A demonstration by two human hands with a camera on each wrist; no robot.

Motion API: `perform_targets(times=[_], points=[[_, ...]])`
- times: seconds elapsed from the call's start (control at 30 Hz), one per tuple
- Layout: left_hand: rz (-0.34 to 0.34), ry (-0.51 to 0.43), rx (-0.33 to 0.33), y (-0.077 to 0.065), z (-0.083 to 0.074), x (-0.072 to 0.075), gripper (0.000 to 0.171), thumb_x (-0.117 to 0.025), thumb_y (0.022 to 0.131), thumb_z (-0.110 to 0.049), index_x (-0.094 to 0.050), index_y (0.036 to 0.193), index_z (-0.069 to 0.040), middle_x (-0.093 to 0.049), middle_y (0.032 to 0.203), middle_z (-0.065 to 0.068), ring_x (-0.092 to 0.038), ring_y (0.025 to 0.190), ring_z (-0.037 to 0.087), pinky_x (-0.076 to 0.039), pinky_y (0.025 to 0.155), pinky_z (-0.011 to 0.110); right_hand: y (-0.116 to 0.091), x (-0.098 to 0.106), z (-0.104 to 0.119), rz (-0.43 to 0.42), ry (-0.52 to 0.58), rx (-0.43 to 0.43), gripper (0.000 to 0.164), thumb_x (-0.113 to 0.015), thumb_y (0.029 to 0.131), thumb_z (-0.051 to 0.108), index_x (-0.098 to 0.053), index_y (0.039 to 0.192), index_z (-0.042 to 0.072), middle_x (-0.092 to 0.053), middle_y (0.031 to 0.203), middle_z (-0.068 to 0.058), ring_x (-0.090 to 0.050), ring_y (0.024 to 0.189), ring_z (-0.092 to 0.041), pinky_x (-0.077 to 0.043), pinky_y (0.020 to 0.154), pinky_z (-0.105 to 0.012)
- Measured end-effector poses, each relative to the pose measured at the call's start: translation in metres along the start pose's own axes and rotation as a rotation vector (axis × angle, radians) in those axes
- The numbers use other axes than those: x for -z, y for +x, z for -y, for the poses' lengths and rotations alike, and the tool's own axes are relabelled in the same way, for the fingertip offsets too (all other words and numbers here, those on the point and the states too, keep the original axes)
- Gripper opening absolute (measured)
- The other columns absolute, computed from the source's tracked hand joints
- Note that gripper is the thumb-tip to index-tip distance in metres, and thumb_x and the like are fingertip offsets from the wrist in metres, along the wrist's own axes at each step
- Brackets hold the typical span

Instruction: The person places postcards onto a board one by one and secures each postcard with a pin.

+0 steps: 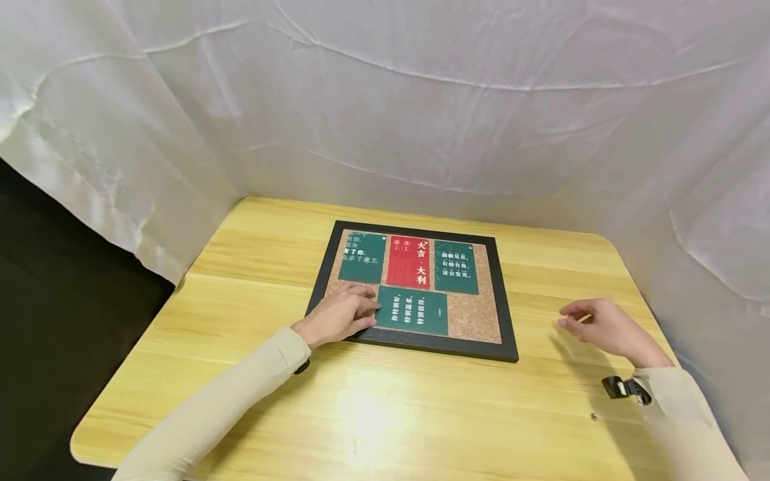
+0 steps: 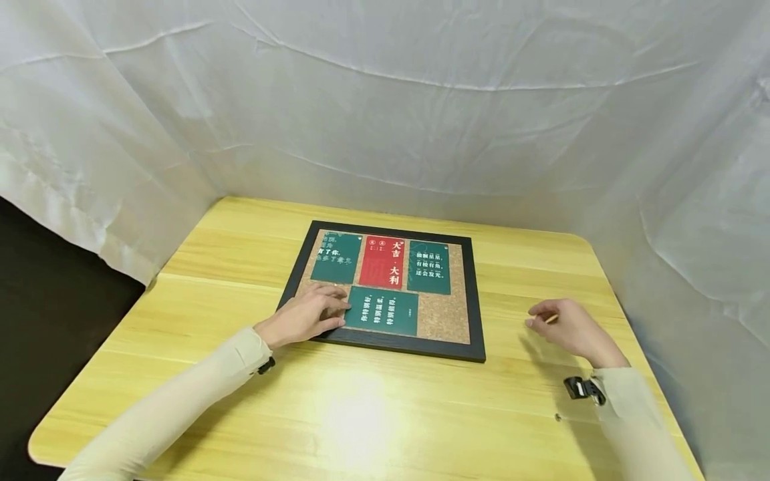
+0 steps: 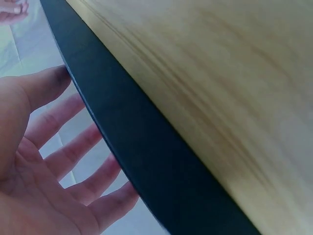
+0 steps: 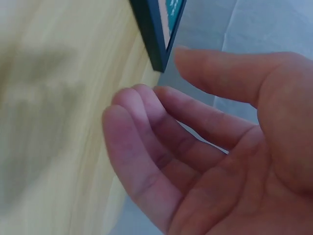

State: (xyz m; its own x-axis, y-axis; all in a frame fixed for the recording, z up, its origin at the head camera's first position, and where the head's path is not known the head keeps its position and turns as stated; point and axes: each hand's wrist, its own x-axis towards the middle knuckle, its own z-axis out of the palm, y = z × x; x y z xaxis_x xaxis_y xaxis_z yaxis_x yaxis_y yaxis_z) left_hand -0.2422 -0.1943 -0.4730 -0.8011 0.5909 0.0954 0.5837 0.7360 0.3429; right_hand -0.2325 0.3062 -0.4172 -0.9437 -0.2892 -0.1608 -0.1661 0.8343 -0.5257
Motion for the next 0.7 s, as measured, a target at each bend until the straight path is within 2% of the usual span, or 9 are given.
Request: perform_targets(times=[0.13,0.33,0.57,0.7], points=[[-0.001,-0.001,0.006,0.0,0.0,-0.001,0.035,-0.074,0.098,-0.028,-0.074,0.128,-0.009,-0.066,0.14,0.011,-0.054,0.138,0.033,-0.038,0.121,0.05,-0.018,-0.004,-0.012,-0.009,-0.022,0.002,0.036,-0.065,0.102,0.014,-0.065,0.124,-0.013,-0.074,0.101,-0.015,-0.071,0.076,-0.014,-0.056,0.062,-0.026],[0.004,-0.001,0.008,-0.001,0.001,-0.002,0.035,-0.073,0.098,-0.029,-0.074,0.129,-0.011,-0.066,0.141,0.009,-0.054,0.139,0.031,-0.038,0.121,0.049,-0.038,-0.011,-0.024,-0.01,-0.074,-0.033,0.026,-0.068,0.099,0.012,-0.071,0.114,-0.008,-0.073,0.095,-0.008,-0.067,0.075,-0.009,-0.053,0.061,-0.024],[-0.004,0.007,-0.004,-0.001,0.001,-0.003,0.035,-0.072,0.098,-0.029,-0.074,0.128,-0.011,-0.067,0.139,0.009,-0.054,0.138,0.031,-0.038,0.12,0.05,-0.057,-0.021,-0.036,0.036,-0.059,-0.075,0.027,-0.069,0.099,0.017,-0.071,0.113,-0.006,-0.072,0.092,-0.004,-0.065,0.075,-0.003,-0.054,0.065,-0.023],[0.002,0.013,0.003,-0.001,0.001,-0.002,0.036,-0.072,0.099,-0.03,-0.074,0.129,-0.011,-0.066,0.14,0.008,-0.053,0.139,0.031,-0.038,0.121,0.049,-0.067,-0.027,-0.038,0.03,-0.073,-0.076,0.025,-0.073,0.096,0.019,-0.073,0.108,-0.003,-0.071,0.091,-0.002,-0.062,0.076,0.002,-0.055,0.068,-0.023]])
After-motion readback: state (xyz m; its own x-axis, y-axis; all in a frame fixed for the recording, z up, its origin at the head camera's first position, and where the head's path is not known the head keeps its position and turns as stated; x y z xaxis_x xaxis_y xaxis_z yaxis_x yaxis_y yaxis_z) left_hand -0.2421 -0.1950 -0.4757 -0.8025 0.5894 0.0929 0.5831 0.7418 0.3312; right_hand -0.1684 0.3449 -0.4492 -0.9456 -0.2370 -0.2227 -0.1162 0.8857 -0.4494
